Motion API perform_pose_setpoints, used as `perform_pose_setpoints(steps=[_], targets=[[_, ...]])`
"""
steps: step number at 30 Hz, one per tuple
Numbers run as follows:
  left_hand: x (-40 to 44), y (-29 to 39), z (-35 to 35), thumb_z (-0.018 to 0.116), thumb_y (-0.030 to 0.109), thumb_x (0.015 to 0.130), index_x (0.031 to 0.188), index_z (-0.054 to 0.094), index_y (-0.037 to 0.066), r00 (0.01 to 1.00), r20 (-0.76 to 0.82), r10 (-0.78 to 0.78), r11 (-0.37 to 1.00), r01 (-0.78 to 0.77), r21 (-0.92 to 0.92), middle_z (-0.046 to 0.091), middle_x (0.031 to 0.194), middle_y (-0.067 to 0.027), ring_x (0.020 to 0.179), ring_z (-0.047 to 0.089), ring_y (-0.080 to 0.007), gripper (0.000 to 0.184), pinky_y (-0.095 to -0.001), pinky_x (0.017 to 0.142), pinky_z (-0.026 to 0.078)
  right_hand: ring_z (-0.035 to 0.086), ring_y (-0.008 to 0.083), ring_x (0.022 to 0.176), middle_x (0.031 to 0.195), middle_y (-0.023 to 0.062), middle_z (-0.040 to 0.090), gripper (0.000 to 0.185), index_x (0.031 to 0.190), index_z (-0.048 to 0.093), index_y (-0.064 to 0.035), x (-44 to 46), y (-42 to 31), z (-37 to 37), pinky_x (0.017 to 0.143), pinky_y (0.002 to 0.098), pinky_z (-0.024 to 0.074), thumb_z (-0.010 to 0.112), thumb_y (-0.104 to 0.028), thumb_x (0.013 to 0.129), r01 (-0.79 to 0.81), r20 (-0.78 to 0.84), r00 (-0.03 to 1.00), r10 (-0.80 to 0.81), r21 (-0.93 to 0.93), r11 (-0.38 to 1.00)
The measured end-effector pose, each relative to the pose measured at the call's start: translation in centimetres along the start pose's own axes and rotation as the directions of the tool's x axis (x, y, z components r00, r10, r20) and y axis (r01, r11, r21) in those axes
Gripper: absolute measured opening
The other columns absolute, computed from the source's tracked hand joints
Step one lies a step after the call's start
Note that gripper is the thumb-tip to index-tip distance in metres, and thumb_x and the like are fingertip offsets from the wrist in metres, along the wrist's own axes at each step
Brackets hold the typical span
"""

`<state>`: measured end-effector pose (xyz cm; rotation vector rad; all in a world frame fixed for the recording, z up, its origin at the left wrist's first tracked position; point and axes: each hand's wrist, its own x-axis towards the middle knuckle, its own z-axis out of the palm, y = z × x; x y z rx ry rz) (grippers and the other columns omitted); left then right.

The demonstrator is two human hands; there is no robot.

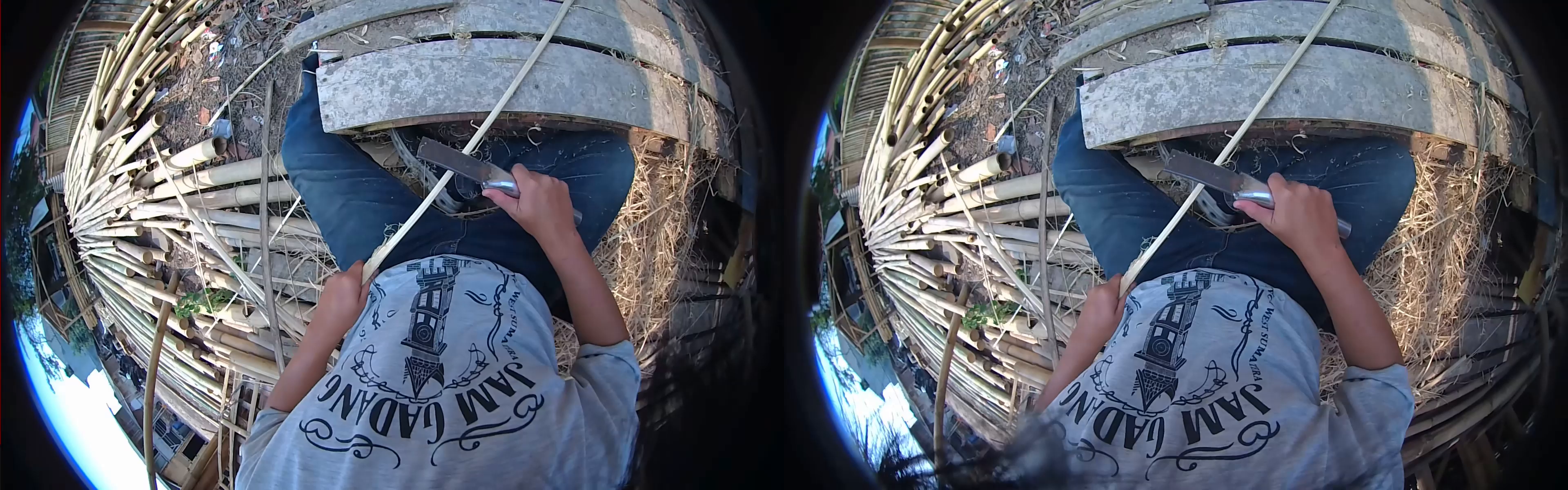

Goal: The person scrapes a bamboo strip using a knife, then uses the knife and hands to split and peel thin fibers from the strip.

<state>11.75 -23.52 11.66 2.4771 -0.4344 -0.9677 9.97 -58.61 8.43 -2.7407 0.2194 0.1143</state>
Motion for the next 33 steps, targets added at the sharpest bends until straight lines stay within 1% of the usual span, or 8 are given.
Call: perform_pose_setpoints(steps=[7, 10, 13, 17, 22, 27, 30, 33], targets=[[-0.9, -1.4, 0.6, 0.061, 0.011, 0.086, 0.098, 0.054, -0.007, 0.998, 0.003, 0.063, 0.998, -0.063, -0.008, 0.06, 0.069, -0.0281, 0.067, 0.061, -0.0459, 0.022, -0.0519, 0.062, 0.048, 0.066, 0.0335, 0.06, 0.064, 0.0131, 0.065, 0.059, 0.073, 0.056, -0.0066, 0.0, 0.6, 0.4, 0.052, 0.0424, 0.0519, 0.061, -0.064, 0.081, 0.02, -0.034, 0.999, -0.02, 0.001, 1.0], [-1.4, -1.8, 0.6, 0.061, 0.013, 0.086, 0.095, 0.054, -0.005, 0.998, 0.016, 0.057, 0.998, -0.057, -0.016, 0.06, 0.069, -0.0277, 0.067, 0.061, -0.0459, 0.021, -0.052, 0.062, 0.048, 0.067, 0.0355, 0.062, 0.064, 0.0158, 0.065, 0.057, 0.074, 0.057, -0.006, 0.7, 2.0, -1.0, 0.053, 0.0444, 0.0517, 0.061, -0.063, 0.082, -0.175, -0.038, 0.984, 0.172, -0.087, 0.981], [-2.4, -1.8, 0.5, 0.061, 0.015, 0.086, 0.092, 0.054, -0.004, 0.999, 0.037, 0.003, 0.994, 0.001, -0.11, 0.06, 0.068, -0.0274, 0.067, 0.061, -0.0456, 0.022, -0.052, 0.061, 0.048, 0.067, 0.0395, 0.068, 0.068, 0.0187, 0.066, 0.057, 0.078, 0.06, -0.0049, 1.1, 3.8, -2.4, 0.057, 0.0478, 0.0523, 0.059, -0.062, 0.085, -0.198, -0.045, 0.98, 0.193, -0.162, 0.967], [-4.4, -5.4, 1.2, 0.06, 0.014, 0.085, 0.093, 0.055, -0.004, 1.0, 0.016, 0.004, 0.997, -0.003, -0.071, 0.06, 0.068, -0.027, 0.068, 0.062, -0.0453, 0.02, -0.0512, 0.061, 0.048, 0.064, 0.0451, 0.072, 0.072, 0.0245, 0.065, 0.059, 0.087, 0.065, -0.0006, 2.2, 7.8, -4.8, 0.062, 0.0513, 0.0499, 0.054, -0.059, 0.09, -0.514, -0.138, 0.857, 0.497, -0.153, 0.844], [-5.6, -6.7, 0.9, 0.06, 0.009, 0.083, 0.099, 0.056, -0.005, 0.996, 0.045, -0.073, 0.997, 0.073, 0.005, 0.061, 0.07, -0.0267, 0.067, 0.062, -0.0448, 0.022, -0.0503, 0.062, 0.049, 0.064, 0.0431, 0.067, 0.067, 0.0218, 0.063, 0.053, 0.082, 0.063, -0.0006, 0.9, 6.4, -5.7, 0.059, 0.048, 0.0485, 0.059, -0.053, 0.091, -0.449, -0.081, 0.888, 0.453, 0.063, 0.891], [-1.9, -3.7, 1.1, 0.06, 0.016, 0.088, 0.096, 0.055, -0.003, 1.0, 0.016, -0.019, 1.0, 0.018, 0.015, 0.061, 0.068, -0.0257, 0.067, 0.062, -0.0449, 0.021, -0.0507, 0.061, 0.049, 0.066, 0.0375, 0.061, 0.061, 0.0165, 0.064, 0.055, 0.074, 0.06, -0.0053, -0.2, -1.4, -1.2, 0.055, 0.0452, 0.052, 0.065, -0.059, 0.082, -0.11, 0.119, 0.988, 0.095, 0.124, 0.986], [-1.5, -3.8, 1.0, 0.059, 0.019, 0.09, 0.095, 0.056, -0.003, 1.0, 0.015, -0.014, 0.999, 0.014, 0.034, 0.061, 0.069, -0.0261, 0.068, 0.062, -0.0449, 0.023, -0.0508, 0.061, 0.049, 0.066, 0.0378, 0.061, 0.061, 0.0172, 0.064, 0.057, 0.074, 0.061, -0.0048, 0.4, -1.3, 0.4, 0.054, 0.0455, 0.0523, 0.063, -0.061, 0.083, -0.087, 0.13, 0.989, 0.073, 0.106, 0.991], [-2.0, -4.1, 1.2, 0.059, 0.019, 0.09, 0.095, 0.056, -0.003, 1.0, 0.016, -0.022, 1.0, 0.022, 0.018, 0.061, 0.07, -0.0265, 0.068, 0.062, -0.045, 0.023, -0.0503, 0.06, 0.049, 0.066, 0.0386, 0.063, 0.063, 0.0186, 0.065, 0.06, 0.075, 0.062, -0.004, 2.0, 0.6, -0.5, 0.055, 0.0464, 0.0531, 0.059, -0.063, 0.085, -0.247, 0.031, 0.969, 0.246, 0.029, 0.969]])
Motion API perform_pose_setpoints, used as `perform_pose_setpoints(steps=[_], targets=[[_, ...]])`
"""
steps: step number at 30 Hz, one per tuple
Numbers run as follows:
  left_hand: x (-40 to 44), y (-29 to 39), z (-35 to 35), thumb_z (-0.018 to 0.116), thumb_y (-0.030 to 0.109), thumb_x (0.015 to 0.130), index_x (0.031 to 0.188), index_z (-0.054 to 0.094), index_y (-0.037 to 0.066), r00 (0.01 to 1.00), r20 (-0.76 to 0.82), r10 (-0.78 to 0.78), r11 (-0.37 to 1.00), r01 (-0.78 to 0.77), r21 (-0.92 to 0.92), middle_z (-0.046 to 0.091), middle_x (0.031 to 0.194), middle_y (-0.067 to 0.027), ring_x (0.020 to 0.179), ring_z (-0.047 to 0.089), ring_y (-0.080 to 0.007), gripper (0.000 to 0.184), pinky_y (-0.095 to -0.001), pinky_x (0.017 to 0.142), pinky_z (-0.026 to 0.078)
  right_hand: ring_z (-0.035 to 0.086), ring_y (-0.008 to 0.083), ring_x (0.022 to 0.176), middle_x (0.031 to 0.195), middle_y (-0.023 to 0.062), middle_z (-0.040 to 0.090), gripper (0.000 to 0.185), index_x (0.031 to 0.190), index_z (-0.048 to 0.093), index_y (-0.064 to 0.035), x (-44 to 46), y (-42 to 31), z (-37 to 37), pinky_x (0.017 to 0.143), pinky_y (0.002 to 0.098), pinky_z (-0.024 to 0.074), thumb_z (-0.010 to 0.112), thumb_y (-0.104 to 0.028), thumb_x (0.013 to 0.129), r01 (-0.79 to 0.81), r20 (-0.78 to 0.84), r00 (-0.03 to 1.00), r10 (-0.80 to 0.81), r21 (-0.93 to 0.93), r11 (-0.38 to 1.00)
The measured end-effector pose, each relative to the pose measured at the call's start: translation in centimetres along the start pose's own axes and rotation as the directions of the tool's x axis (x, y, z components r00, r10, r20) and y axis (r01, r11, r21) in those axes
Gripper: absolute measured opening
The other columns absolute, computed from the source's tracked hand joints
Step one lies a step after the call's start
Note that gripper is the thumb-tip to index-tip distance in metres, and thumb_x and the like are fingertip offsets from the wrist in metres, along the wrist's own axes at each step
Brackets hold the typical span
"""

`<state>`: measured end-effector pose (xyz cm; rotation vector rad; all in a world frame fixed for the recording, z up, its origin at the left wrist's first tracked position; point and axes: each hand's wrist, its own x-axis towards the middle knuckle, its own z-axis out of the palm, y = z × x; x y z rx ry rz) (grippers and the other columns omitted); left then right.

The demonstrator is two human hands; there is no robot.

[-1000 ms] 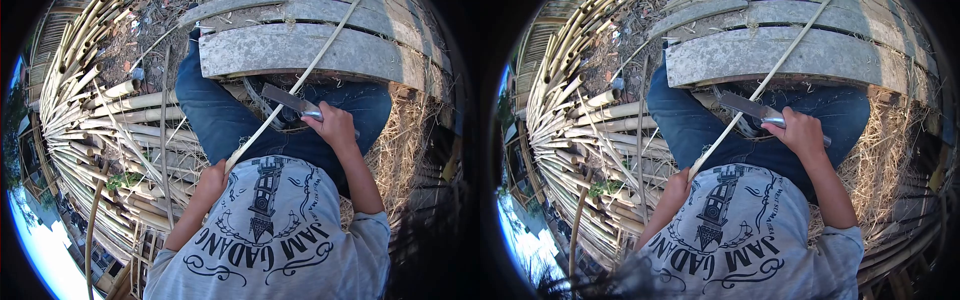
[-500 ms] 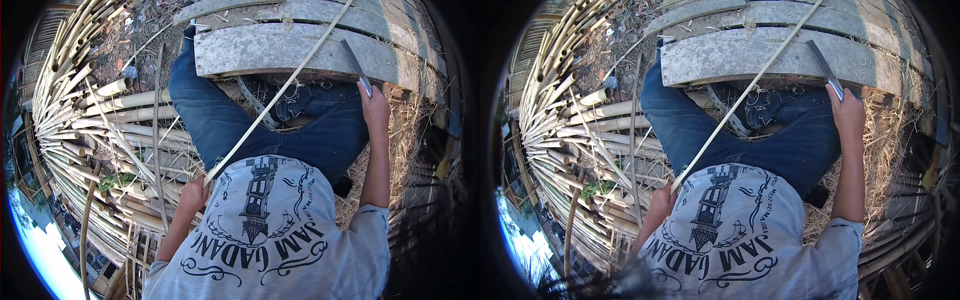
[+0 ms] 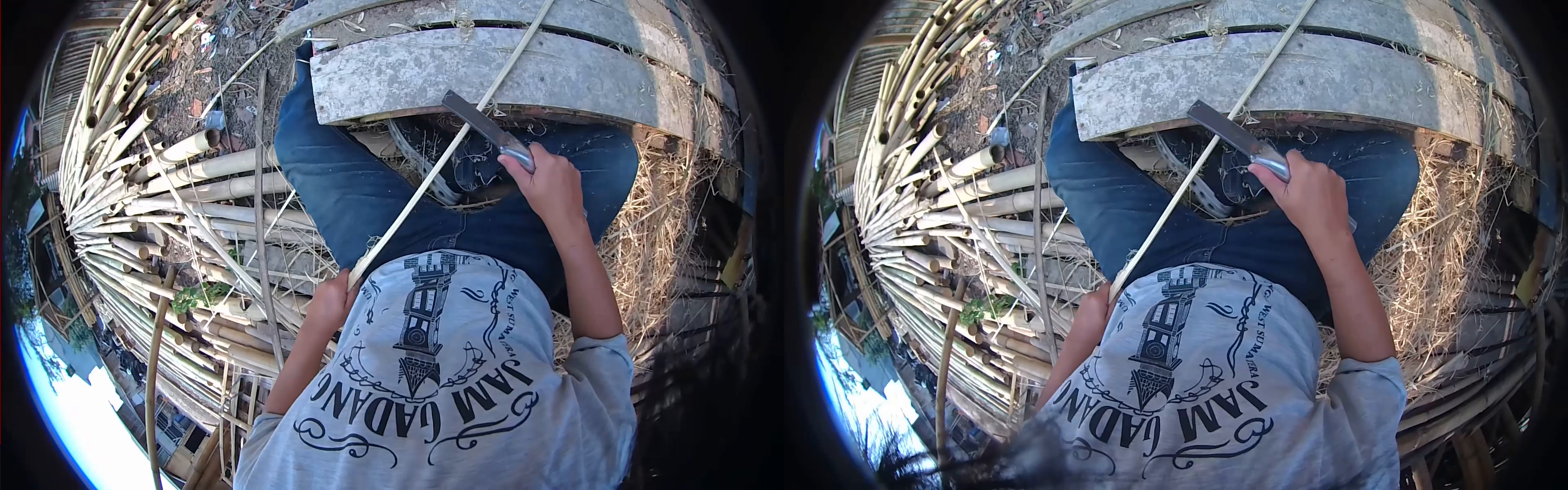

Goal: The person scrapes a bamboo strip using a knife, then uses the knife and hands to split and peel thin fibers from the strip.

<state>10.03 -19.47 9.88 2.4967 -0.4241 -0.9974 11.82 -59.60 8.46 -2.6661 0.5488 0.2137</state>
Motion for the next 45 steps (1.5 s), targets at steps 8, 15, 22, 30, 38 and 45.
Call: perform_pose_setpoints(steps=[8, 15, 22, 30, 38, 45], targets=[[-0.1, 1.0, 1.1, 0.063, 0.018, 0.085, 0.099, 0.058, -0.002, 0.994, 0.072, -0.081, 0.992, 0.088, -0.093, 0.063, 0.076, -0.0285, 0.073, 0.066, -0.044, 0.026, -0.0493, 0.061, 0.051, 0.067, 0.0381, 0.064, 0.066, 0.0183, 0.066, 0.059, 0.078, 0.062, -0.0055, 1.7, 1.8, -1.6, 0.055, 0.0465, 0.0529, 0.059, -0.065, 0.083, 0.059, -0.023, 0.998, -0.064, -0.194, 0.979], [-1.0, -3.6, 3.6, 0.059, 0.015, 0.084, 0.095, 0.057, -0.004, 0.996, 0.088, -0.025, 0.991, 0.036, -0.133, 0.062, 0.074, -0.0281, 0.071, 0.063, -0.0451, 0.022, -0.0489, 0.063, 0.049, 0.066, 0.0425, 0.074, 0.073, 0.0222, 0.067, 0.062, 0.084, 0.064, -0.0026, 3.3, 4.7, -3.7, 0.064, 0.049, 0.0525, 0.054, -0.064, 0.088, -0.157, -0.132, 0.983, 0.126, -0.263, 0.952], [-2.3, -3.3, 2.6, 0.06, 0.017, 0.086, 0.096, 0.057, -0.004, 0.992, 0.094, -0.08, 0.987, 0.092, -0.133, 0.062, 0.073, -0.0276, 0.071, 0.062, -0.0449, 0.024, -0.0494, 0.063, 0.049, 0.064, 0.0421, 0.072, 0.071, 0.0223, 0.064, 0.056, 0.085, 0.066, -0.0006, 1.9, 6.6, -7.8, 0.063, 0.0467, 0.048, 0.057, -0.056, 0.09, -0.302, -0.081, 0.952, 0.295, -0.11, 0.947], [3.5, 3.7, -0.9, 0.061, 0.028, 0.092, 0.087, 0.056, -0.003, 0.99, 0.066, -0.128, 0.984, 0.135, -0.118, 0.061, 0.07, -0.0263, 0.069, 0.062, -0.0437, 0.032, -0.0487, 0.06, 0.047, 0.066, 0.0367, 0.061, 0.062, 0.0166, 0.064, 0.058, 0.073, 0.062, -0.0039, -2.0, -2.0, -0.4, 0.055, 0.0447, 0.0522, 0.064, -0.061, 0.081, 0.057, 0.16, 0.983, -0.086, 0.179, 0.982], [5.6, 1.8, 2.0, 0.062, 0.03, 0.091, 0.082, 0.058, 0.0, 0.993, -0.113, -0.025, 0.999, 0.021, -0.037, 0.059, 0.062, -0.0241, 0.059, 0.061, -0.0433, 0.031, -0.0499, 0.054, 0.047, 0.067, 0.0333, 0.059, 0.063, 0.0157, 0.066, 0.066, 0.071, 0.063, -0.0044, -1.8, -2.8, 2.0, 0.052, 0.0422, 0.0529, 0.06, -0.07, 0.078, 0.166, 0.189, 0.965, -0.18, 0.09, 0.982], [5.8, 1.3, 3.2, 0.063, 0.021, 0.087, 0.081, 0.057, 0.002, 0.984, -0.178, 0.014, 1.0, -0.014, 0.001, 0.059, 0.062, -0.0235, 0.059, 0.061, -0.043, 0.021, -0.0504, 0.054, 0.048, 0.067, 0.0308, 0.055, 0.061, 0.0134, 0.065, 0.066, 0.069, 0.062, -0.0059, -1.3, -1.8, 2.1, 0.048, 0.0399, 0.052, 0.06, -0.071, 0.078, 0.254, 0.128, 0.96, -0.25, -0.016, 0.967]])
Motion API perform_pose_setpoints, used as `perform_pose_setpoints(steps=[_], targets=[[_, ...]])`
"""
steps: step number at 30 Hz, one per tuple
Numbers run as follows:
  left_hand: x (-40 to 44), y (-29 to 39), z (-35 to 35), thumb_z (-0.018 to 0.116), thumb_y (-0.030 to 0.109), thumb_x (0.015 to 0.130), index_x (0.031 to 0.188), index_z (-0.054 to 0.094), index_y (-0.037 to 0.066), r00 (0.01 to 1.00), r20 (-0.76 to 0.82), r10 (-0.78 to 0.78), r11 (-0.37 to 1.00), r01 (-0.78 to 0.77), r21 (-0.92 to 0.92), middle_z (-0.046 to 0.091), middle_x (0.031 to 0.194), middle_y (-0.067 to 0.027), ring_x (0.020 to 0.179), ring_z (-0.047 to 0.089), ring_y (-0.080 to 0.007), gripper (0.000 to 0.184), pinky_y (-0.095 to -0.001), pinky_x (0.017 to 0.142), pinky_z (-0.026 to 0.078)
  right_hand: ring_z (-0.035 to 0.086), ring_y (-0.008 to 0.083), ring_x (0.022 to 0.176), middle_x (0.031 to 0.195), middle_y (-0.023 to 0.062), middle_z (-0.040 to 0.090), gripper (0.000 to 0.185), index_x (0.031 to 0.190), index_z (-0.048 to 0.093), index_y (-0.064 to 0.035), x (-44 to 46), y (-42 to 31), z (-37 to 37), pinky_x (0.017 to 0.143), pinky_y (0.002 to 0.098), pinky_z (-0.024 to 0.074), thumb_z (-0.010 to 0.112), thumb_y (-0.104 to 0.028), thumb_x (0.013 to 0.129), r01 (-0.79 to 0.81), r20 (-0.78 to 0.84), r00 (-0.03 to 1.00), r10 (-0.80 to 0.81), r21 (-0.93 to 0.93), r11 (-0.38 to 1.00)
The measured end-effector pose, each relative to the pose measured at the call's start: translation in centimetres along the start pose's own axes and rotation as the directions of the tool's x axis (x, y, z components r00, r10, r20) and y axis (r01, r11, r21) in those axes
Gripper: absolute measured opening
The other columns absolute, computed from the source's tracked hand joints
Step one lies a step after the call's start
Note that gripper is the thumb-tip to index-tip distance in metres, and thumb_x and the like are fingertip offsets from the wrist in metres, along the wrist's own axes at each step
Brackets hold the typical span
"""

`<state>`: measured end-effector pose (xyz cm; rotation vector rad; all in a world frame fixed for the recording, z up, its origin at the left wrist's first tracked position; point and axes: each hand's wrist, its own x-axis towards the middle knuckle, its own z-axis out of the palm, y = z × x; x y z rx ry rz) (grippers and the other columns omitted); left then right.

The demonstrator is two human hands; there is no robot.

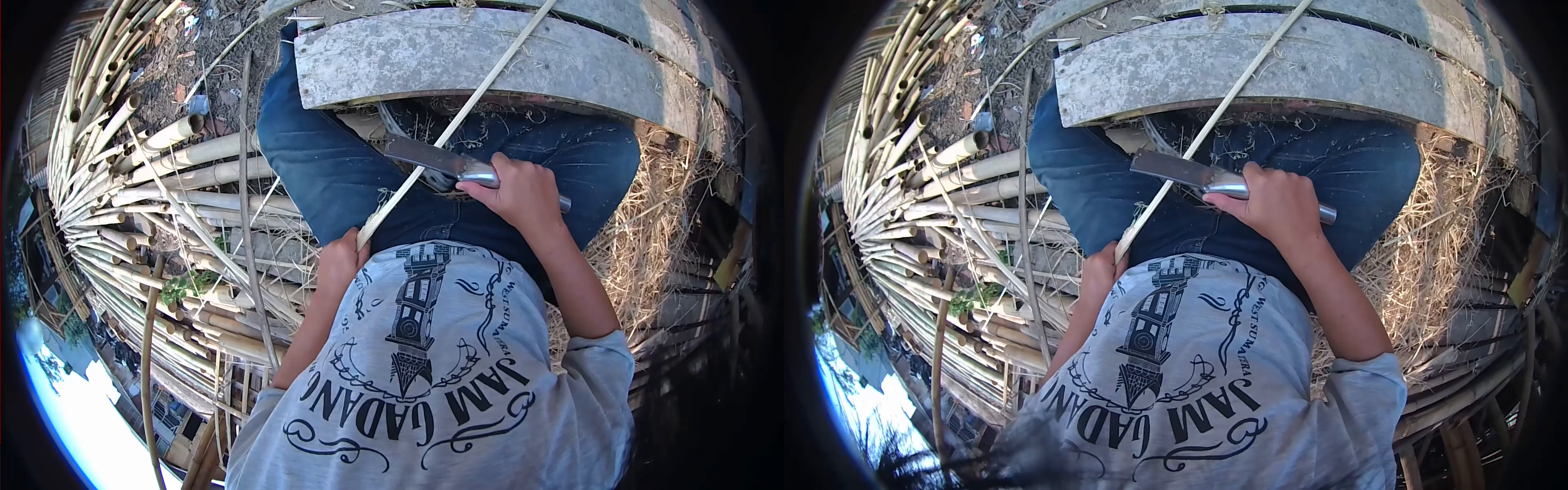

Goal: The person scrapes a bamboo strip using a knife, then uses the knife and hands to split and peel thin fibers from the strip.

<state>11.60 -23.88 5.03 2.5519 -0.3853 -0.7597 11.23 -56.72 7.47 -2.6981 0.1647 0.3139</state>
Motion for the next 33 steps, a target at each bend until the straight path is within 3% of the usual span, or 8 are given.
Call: perform_pose_setpoints(steps=[3, 7, 10, 15, 18, 23, 28, 33], targets=[[-0.3, -0.6, 0.0, 0.063, 0.018, 0.086, 0.081, 0.057, 0.002, 1.0, 0.001, 0.01, 1.0, -0.01, -0.024, 0.059, 0.062, -0.0235, 0.059, 0.061, -0.0429, 0.019, -0.0502, 0.054, 0.048, 0.067, 0.0326, 0.057, 0.06, 0.0141, 0.064, 0.064, 0.07, 0.062, -0.0064, 0.6, 1.9, -0.8, 0.051, 0.0418, 0.0531, 0.06, -0.069, 0.079, -0.092, -0.096, 0.992, 0.085, -0.072, 0.993], [-0.6, -0.9, 0.0, 0.062, 0.015, 0.086, 0.082, 0.057, 0.001, 1.0, 0.016, -0.019, 0.998, 0.02, -0.058, 0.058, 0.068, -0.0264, 0.066, 0.06, -0.046, 0.016, -0.0505, 0.058, 0.046, 0.066, 0.0402, 0.069, 0.067, 0.0208, 0.065, 0.063, 0.076, 0.063, -0.0041, 1.8, 6.3, -4.7, 0.06, 0.0486, 0.0523, 0.057, -0.066, 0.084, -0.432, -0.195, 0.892, 0.408, -0.099, 0.896], [-0.3, -0.8, 0.2, 0.063, 0.016, 0.084, 0.081, 0.057, 0.001, 1.0, -0.01, 0.023, 1.0, -0.023, -0.015, 0.059, 0.064, -0.0241, 0.061, 0.061, -0.0426, 0.016, -0.0498, 0.055, 0.049, 0.066, 0.041, 0.07, 0.068, 0.0212, 0.065, 0.063, 0.077, 0.064, -0.0029, 1.9, 6.7, -5.7, 0.061, 0.0481, 0.0523, 0.057, -0.065, 0.085, -0.389, -0.183, 0.914, 0.361, -0.146, 0.91], [0.0, -0.8, 0.3, 0.062, 0.015, 0.084, 0.08, 0.057, 0.0, 0.999, 0.001, 0.036, 0.999, -0.036, 0.018, 0.06, 0.067, -0.024, 0.061, 0.061, -0.0426, 0.016, -0.0495, 0.056, 0.049, 0.067, 0.0405, 0.067, 0.065, 0.021, 0.065, 0.065, 0.077, 0.064, -0.0017, 1.7, 2.6, -2.7, 0.06, 0.0467, 0.0535, 0.057, -0.066, 0.085, -0.278, -0.006, 0.96, 0.279, 0.062, 0.959], [-0.2, -1.3, 0.2, 0.062, 0.014, 0.084, 0.08, 0.057, -0.001, 0.998, 0.005, 0.056, 0.998, -0.056, 0.02, 0.06, 0.067, -0.0239, 0.061, 0.061, -0.0425, 0.016, -0.0495, 0.055, 0.048, 0.067, 0.0388, 0.065, 0.064, 0.0192, 0.065, 0.064, 0.078, 0.064, -0.003, 1.3, 1.0, -0.9, 0.057, 0.0467, 0.0538, 0.058, -0.067, 0.083, -0.181, -0.012, 0.983, 0.181, 0.002, 0.984], [0.3, -1.6, 0.2, 0.062, 0.012, 0.084, 0.081, 0.058, -0.001, 0.995, 0.007, 0.097, 0.995, -0.097, -0.037, 0.06, 0.067, -0.0244, 0.061, 0.061, -0.043, 0.014, -0.05, 0.056, 0.048, 0.067, 0.0387, 0.066, 0.065, 0.019, 0.066, 0.066, 0.074, 0.064, -0.0028, 2.9, 5.5, -5.1, 0.058, 0.046, 0.0537, 0.057, -0.068, 0.083, -0.435, -0.203, 0.886, 0.417, -0.054, 0.899], [0.8, -1.4, 0.0, 0.062, 0.011, 0.085, 0.079, 0.058, -0.002, 0.995, 0.038, 0.09, 0.995, -0.088, -0.049, 0.059, 0.066, -0.0253, 0.061, 0.06, -0.044, 0.014, -0.0498, 0.056, 0.048, 0.068, 0.0381, 0.066, 0.065, 0.0191, 0.066, 0.067, 0.076, 0.064, -0.0031, 2.4, 4.2, -4.9, 0.058, 0.0452, 0.0539, 0.055, -0.069, 0.084, -0.312, -0.12, 0.949, 0.293, -0.191, 0.931], [0.6, -1.1, -0.2, 0.061, 0.011, 0.086, 0.078, 0.057, -0.001, 0.998, 0.026, 0.064, 0.996, -0.062, -0.071, 0.059, 0.066, -0.0262, 0.062, 0.06, -0.0455, 0.016, -0.0502, 0.056, 0.047, 0.068, 0.0374, 0.065, 0.066, 0.0198, 0.066, 0.065, 0.08, 0.067, -0.0024, 3.3, 6.7, -7.1, 0.057, 0.0439, 0.0541, 0.055, -0.066, 0.085, -0.386, -0.218, 0.915, 0.339, -0.229, 0.894]])
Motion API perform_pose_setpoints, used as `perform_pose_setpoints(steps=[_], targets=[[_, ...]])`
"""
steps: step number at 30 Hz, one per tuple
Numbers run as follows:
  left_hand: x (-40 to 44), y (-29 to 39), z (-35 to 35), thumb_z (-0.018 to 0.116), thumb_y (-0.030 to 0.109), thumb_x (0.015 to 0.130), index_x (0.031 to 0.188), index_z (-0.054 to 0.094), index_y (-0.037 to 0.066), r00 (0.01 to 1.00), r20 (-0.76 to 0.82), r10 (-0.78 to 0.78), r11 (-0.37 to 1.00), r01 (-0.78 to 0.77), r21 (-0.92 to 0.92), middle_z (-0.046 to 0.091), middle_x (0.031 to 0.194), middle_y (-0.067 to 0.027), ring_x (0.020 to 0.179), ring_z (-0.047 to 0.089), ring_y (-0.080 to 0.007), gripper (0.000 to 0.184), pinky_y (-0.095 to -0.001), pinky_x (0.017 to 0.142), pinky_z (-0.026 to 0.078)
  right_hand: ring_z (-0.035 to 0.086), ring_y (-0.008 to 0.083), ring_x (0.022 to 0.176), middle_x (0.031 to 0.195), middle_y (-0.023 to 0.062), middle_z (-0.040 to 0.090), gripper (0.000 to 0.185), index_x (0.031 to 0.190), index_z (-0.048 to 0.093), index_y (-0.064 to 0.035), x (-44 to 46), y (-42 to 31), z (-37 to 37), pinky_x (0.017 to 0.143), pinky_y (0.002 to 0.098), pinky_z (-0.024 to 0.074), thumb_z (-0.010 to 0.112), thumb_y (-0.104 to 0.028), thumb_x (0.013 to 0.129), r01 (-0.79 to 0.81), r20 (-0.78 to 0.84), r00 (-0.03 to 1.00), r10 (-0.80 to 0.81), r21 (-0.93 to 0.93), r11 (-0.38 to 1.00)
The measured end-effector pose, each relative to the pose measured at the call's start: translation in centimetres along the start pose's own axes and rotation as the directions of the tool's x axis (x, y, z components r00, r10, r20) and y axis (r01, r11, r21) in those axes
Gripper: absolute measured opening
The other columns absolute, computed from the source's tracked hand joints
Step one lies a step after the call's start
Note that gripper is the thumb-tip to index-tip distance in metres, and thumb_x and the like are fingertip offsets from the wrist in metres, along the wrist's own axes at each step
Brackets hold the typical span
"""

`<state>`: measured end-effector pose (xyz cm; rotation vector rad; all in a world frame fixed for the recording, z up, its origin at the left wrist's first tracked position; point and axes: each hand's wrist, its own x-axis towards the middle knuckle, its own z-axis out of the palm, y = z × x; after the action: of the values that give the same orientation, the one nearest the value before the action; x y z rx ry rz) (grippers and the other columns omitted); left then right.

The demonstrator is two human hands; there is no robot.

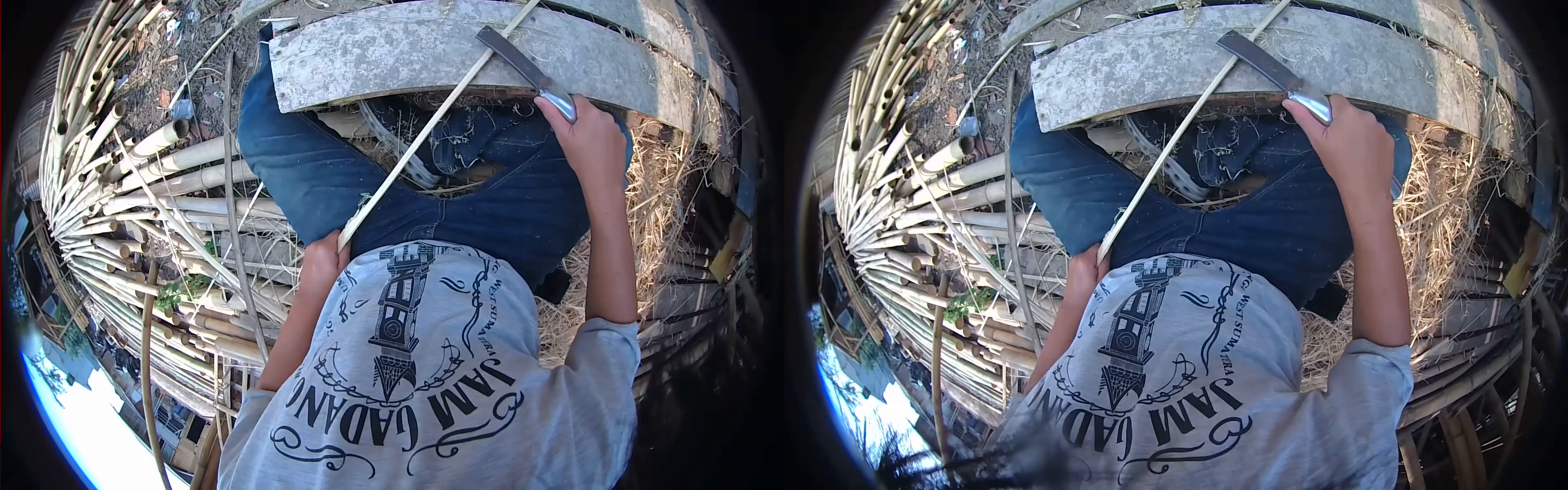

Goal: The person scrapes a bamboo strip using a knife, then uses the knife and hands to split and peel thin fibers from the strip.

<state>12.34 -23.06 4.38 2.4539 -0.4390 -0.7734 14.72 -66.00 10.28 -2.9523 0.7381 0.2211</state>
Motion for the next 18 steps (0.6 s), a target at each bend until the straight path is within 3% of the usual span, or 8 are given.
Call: perform_pose_setpoints(steps=[3, 5, 6, 8, 11, 14, 16, 18], targets=[[-0.1, -0.8, 0.3, 0.061, 0.011, 0.087, 0.078, 0.057, -0.001, 1.0, -0.003, 0.01, 1.0, -0.01, 0.01, 0.059, 0.066, -0.0262, 0.062, 0.06, -0.0454, 0.016, -0.0502, 0.056, 0.047, 0.068, 0.0372, 0.064, 0.066, 0.0197, 0.066, 0.066, 0.079, 0.067, -0.0024, -0.8, -0.6, 0.1, 0.056, 0.0427, 0.0543, 0.055, -0.067, 0.085, 0.037, 0.014, 0.999, -0.038, 0.028, 0.999], [0.1, -0.7, 0.2, 0.061, 0.011, 0.087, 0.078, 0.057, -0.001, 1.0, -0.005, 0.021, 1.0, -0.021, 0.0, 0.059, 0.066, -0.0262, 0.062, 0.06, -0.0455, 0.016, -0.0501, 0.056, 0.047, 0.068, 0.0371, 0.063, 0.065, 0.0194, 0.066, 0.066, 0.079, 0.066, -0.0023, -0.7, -0.1, -0.5, 0.056, 0.043, 0.0542, 0.055, -0.067, 0.085, 0.187, 0.085, 0.98, -0.18, -0.082, 0.979], [0.2, -0.4, 0.1, 0.061, 0.011, 0.087, 0.077, 0.057, -0.001, 1.0, -0.004, 0.017, 1.0, -0.017, -0.011, 0.059, 0.066, -0.0262, 0.062, 0.06, -0.0455, 0.016, -0.05, 0.056, 0.047, 0.067, 0.0371, 0.062, 0.063, 0.019, 0.065, 0.067, 0.077, 0.066, -0.0025, 0.4, 1.1, -0.3, 0.056, 0.0441, 0.0543, 0.054, -0.068, 0.085, 0.085, -0.039, 0.995, -0.086, -0.046, 0.995], [0.3, -0.1, 0.3, 0.061, 0.01, 0.086, 0.077, 0.057, -0.001, 1.0, 0.014, -0.017, 1.0, 0.017, 0.001, 0.058, 0.066, -0.0262, 0.062, 0.06, -0.0455, 0.015, -0.0502, 0.056, 0.047, 0.067, 0.0373, 0.063, 0.063, 0.019, 0.065, 0.066, 0.077, 0.065, -0.0028, 1.5, 1.9, -0.6, 0.056, 0.0446, 0.054, 0.055, -0.068, 0.084, 0.062, -0.034, 0.997, -0.065, -0.074, 0.995], [0.0, -0.5, 0.1, 0.061, 0.01, 0.086, 0.077, 0.057, -0.001, 1.0, 0.013, -0.006, 1.0, 0.006, 0.002, 0.058, 0.066, -0.026, 0.062, 0.06, -0.0455, 0.015, -0.0503, 0.057, 0.047, 0.067, 0.0368, 0.062, 0.063, 0.0186, 0.065, 0.065, 0.077, 0.066, -0.003, -0.5, 0.0, -0.5, 0.054, 0.0436, 0.0536, 0.055, -0.067, 0.084, 0.2, 0.036, 0.98, -0.197, -0.1, 0.975], [0.2, -0.4, 0.3, 0.061, 0.01, 0.086, 0.078, 0.058, -0.001, 0.999, -0.023, 0.046, 0.999, -0.047, -0.027, 0.059, 0.066, -0.0264, 0.062, 0.06, -0.0454, 0.014, -0.0505, 0.057, 0.047, 0.067, 0.0373, 0.061, 0.062, 0.0189, 0.065, 0.065, 0.078, 0.066, -0.0032, 1.8, 2.9, -0.6, 0.054, 0.0437, 0.0536, 0.055, -0.067, 0.084, 0.065, -0.05, 0.996, -0.069, -0.077, 0.995], [0.6, 0.4, 0.0, 0.06, 0.009, 0.086, 0.079, 0.059, -0.002, 0.996, 0.06, -0.061, 0.998, 0.061, 0.0, 0.059, 0.067, -0.0268, 0.064, 0.06, -0.0456, 0.014, -0.0506, 0.058, 0.047, 0.067, 0.0371, 0.061, 0.062, 0.0189, 0.065, 0.065, 0.077, 0.066, -0.0033, 2.1, 3.2, -0.6, 0.053, 0.0439, 0.0534, 0.056, -0.067, 0.084, 0.098, -0.112, 0.987, -0.111, -0.112, 0.989], [-0.1, -0.2, 0.0, 0.06, 0.009, 0.086, 0.079, 0.059, -0.002, 0.999, 0.03, -0.027, 1.0, 0.027, -0.005, 0.059, 0.067, -0.0271, 0.064, 0.06, -0.0458, 0.014, -0.0508, 0.058, 0.047, 0.067, 0.0359, 0.061, 0.062, 0.0187, 0.065, 0.065, 0.077, 0.066, -0.003, 1.1, 2.4, -0.4, 0.052, 0.0439, 0.053, 0.056, -0.067, 0.084, 0.121, -0.05, 0.991, -0.127, -0.107, 0.987]])
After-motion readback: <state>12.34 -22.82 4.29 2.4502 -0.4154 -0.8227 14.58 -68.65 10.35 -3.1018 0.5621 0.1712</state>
